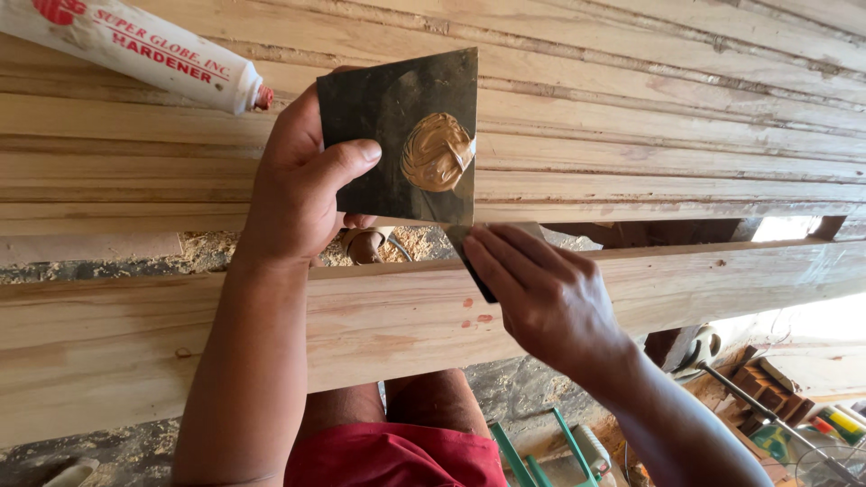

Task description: The person uses a putty knife to apply a brown filler paste into gaps and holes on a wooden workbench. They scoop the filler from a container and spread it across the surface, smoothing it into the wood grain.

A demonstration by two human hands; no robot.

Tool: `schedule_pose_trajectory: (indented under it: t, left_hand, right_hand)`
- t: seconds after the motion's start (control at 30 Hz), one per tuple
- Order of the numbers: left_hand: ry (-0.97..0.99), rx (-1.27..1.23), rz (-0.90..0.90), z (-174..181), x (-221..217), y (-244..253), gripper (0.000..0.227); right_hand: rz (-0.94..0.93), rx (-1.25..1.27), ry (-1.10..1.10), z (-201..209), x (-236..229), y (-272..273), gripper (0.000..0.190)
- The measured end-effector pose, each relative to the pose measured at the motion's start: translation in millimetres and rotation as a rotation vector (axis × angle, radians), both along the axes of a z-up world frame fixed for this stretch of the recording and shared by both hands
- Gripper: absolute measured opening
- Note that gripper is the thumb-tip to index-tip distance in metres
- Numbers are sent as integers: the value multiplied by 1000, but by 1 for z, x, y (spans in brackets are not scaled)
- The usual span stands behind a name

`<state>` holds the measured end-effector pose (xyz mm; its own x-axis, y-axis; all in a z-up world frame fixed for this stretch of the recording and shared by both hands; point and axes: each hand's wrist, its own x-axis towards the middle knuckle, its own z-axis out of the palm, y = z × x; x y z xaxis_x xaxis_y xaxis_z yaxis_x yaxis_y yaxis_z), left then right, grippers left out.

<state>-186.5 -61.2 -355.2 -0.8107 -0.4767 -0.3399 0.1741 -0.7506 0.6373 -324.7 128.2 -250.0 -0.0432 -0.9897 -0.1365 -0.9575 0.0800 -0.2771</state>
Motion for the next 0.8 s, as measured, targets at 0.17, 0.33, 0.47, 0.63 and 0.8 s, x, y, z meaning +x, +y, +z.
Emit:
schedule_pose_trajectory:
  t: [0.17, 0.33, 0.47, 0.63, 0.8]
  left_hand:
    - [47, -37, -8, -2, 2, 0, 43]
    - [28, -33, -18, -2, 4, 0, 42]
    - [21, 1, -31, 1, 5, -3, 42]
    - [42, 36, -27, 5, 7, -6, 42]
    - [-3, -44, -29, 9, 8, -7, 42]
  right_hand:
    - [-42, 17, -23, 6, -1, 0, 37]
    - [-54, -13, 1, -4, -4, -7, 31]
    - [-38, -44, 15, -15, 9, -11, 26]
    - [-20, -14, 42, -5, 25, -5, 35]
    - [-63, -8, 27, 1, 21, -7, 37]
